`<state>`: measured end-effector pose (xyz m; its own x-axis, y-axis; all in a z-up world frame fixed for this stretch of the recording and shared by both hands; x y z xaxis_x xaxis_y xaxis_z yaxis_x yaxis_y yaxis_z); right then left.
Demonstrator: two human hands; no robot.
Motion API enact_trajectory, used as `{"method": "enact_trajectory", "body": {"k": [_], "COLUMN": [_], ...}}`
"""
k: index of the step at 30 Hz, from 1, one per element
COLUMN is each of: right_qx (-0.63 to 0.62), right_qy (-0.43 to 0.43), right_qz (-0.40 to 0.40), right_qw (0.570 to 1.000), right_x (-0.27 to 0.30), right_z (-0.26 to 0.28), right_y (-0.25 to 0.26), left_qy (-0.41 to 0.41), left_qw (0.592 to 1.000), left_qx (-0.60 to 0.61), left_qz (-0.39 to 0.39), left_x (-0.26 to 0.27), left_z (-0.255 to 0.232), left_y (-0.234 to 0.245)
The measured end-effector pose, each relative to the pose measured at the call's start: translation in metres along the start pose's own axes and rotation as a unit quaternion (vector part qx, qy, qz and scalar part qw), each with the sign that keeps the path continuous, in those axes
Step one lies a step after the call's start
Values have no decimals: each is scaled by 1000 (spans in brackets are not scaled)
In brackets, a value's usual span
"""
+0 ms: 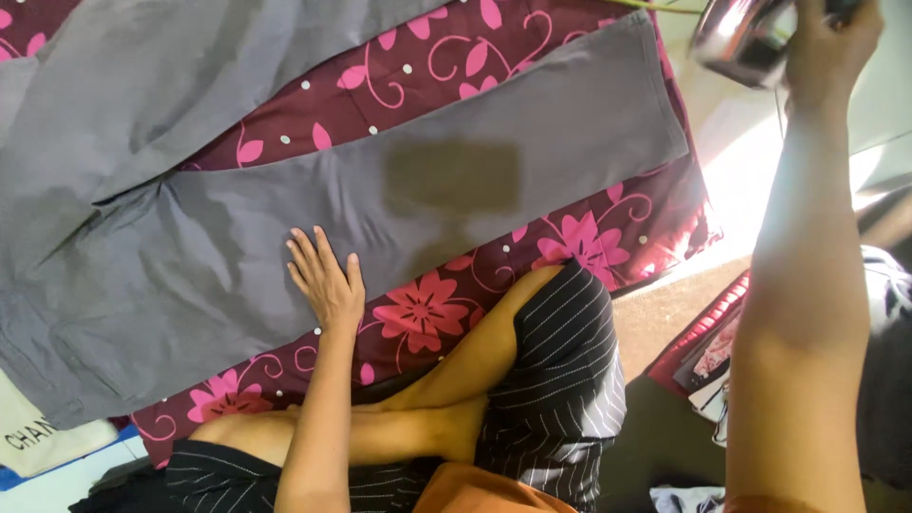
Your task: The recorder is ironing a pair of grey pants while sitting on a floral sheet on the floor.
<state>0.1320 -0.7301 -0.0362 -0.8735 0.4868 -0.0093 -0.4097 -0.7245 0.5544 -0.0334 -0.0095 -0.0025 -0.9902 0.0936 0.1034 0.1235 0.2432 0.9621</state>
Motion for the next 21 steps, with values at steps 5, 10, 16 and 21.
{"method": "enact_trajectory", "body": {"k": [5, 10, 16, 21], "right_qx": [-434, -446, -394, -74], "right_qy": [-183, -174, -347, -131], "right_qz": [-69, 0, -55, -238], "right_qw": [879, 878, 850, 960], "right_x": [35, 50, 106, 122], "right_z": [-26, -125, -32, -81], "right_y": [-16, -24, -37, -57], "left_qy": [0, 17, 43, -2], "left_qw": [1000, 999, 986, 968], "left_qx": [-13, 30, 118, 118], "left_qz": [-10, -18, -109, -221], "left_x": [-3, -10, -50, -104], "left_z": [2, -4, 17, 90], "left_y": [-5, 7, 65, 132]}}
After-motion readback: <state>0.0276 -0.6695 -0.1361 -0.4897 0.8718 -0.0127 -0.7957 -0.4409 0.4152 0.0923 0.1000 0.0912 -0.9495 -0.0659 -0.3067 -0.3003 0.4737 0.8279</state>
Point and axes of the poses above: each hand's wrist, its own x-axis away from the middle knuckle, its own y-axis out of the back of the hand, z = x × y, the point moved 5 cm from there along -x, towards the middle knuckle, and after that the axes turned 9 degrees about -y, right-handed, at the moved point
